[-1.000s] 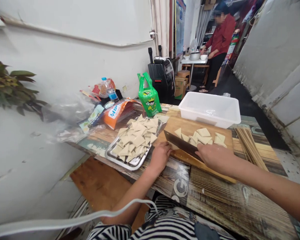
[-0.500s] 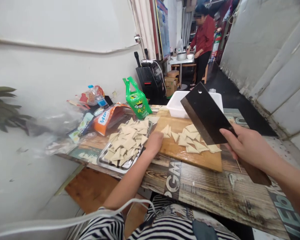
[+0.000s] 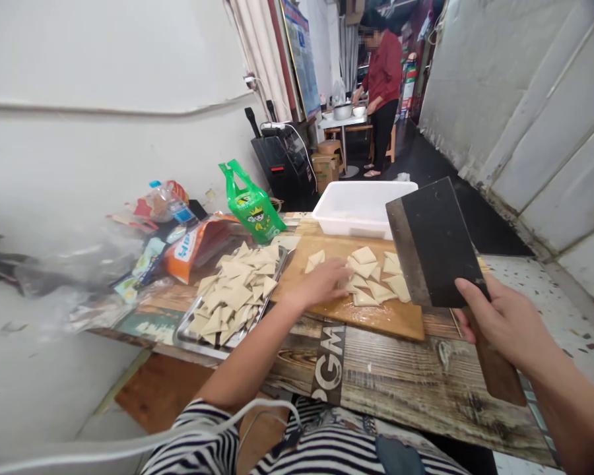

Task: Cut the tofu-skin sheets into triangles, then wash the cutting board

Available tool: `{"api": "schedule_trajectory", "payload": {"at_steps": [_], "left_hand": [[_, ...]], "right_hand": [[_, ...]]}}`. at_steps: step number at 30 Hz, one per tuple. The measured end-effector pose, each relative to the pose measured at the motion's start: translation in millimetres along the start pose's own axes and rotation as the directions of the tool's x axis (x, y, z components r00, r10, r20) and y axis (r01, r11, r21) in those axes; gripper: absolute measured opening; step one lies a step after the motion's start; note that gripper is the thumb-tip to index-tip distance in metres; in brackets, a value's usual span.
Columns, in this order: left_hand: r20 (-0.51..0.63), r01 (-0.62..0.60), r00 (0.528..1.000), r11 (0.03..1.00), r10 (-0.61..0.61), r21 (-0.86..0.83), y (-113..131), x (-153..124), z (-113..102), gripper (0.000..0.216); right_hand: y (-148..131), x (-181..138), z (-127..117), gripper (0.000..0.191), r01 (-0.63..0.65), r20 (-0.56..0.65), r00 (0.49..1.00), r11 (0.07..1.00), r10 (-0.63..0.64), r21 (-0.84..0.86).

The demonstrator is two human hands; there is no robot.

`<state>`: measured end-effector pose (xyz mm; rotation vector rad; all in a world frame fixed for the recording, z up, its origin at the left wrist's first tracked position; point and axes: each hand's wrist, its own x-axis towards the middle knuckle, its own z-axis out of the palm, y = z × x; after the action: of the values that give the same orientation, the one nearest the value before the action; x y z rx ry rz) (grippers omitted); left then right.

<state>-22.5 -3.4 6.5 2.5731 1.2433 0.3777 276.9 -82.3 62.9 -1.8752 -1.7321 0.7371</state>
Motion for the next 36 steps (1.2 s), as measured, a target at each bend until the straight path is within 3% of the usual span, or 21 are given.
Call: {"api": "schedule_trajectory", "payload": {"at_steps": [3,10,14,17,20,23,25,28,30,32,36], "left_hand": [[0.009,-0.030,0.999,0.999,0.031,-0.045,1.0,9.6,2.8,0.031],[-0.019,0.198,0.979,0.973,-0.202,-0.122,-42.6,29.9,-13.8,0.037],[-0.075,0.208,0.972,0.967,-0.221,-0.151,-57.7,62.8,-8.1,0.030],[-0.030,0.194,0.980,0.977,-0.198,-0.093,-50.8,97.3,5.1,0.032],[0.151,0.233,0.960,0.972,-0.236,0.035,-33.7,126.5,14.3,0.040],[0.278,0.264,0.918,0.959,-0.283,0.105,-13.8,143.3,10.2,0.038],[0.289,0.280,0.912,0.957,-0.290,0.078,-0.8,145.4,-1.0,0.036],[0.108,0.331,0.939,0.943,-0.326,-0.036,13.6,128.4,-23.2,0.023],[-0.083,0.369,0.917,0.908,-0.391,-0.196,14.4,101.2,-33.3,0.017],[-0.191,0.387,0.851,0.829,-0.490,-0.404,6.5,64.6,-33.2,0.017],[-0.208,0.377,0.705,0.607,-0.678,-0.700,-19.7,-4.5,-5.1,0.019]], "right_hand": [[7.2,-1.2,2.6,0.035,-0.030,0.011,1.000,0.998,0.029,0.056],[20.3,-5.7,11.7,0.036,-0.093,0.000,0.995,0.955,0.097,0.282],[31.8,-2.1,21.4,0.038,-0.111,-0.044,0.989,0.918,0.138,0.382],[38.7,1.1,24.6,0.037,-0.106,-0.057,0.988,0.902,0.142,0.419],[40.0,-0.3,22.7,0.037,-0.102,-0.057,0.988,0.896,0.141,0.433],[40.4,-5.0,19.0,0.039,-0.086,-0.074,0.989,0.912,0.126,0.401],[42.4,-8.6,16.7,0.040,-0.065,-0.090,0.990,0.924,0.106,0.378],[44.9,-13.9,13.6,0.040,-0.046,-0.092,0.992,0.937,0.083,0.347],[42.5,-17.4,12.1,0.039,-0.033,-0.086,0.994,0.951,0.062,0.309],[35.2,-19.8,12.2,0.038,-0.011,-0.069,0.997,0.960,0.031,0.279],[12.2,-20.0,19.0,0.035,0.016,0.000,1.000,0.963,-0.017,0.267]]}}
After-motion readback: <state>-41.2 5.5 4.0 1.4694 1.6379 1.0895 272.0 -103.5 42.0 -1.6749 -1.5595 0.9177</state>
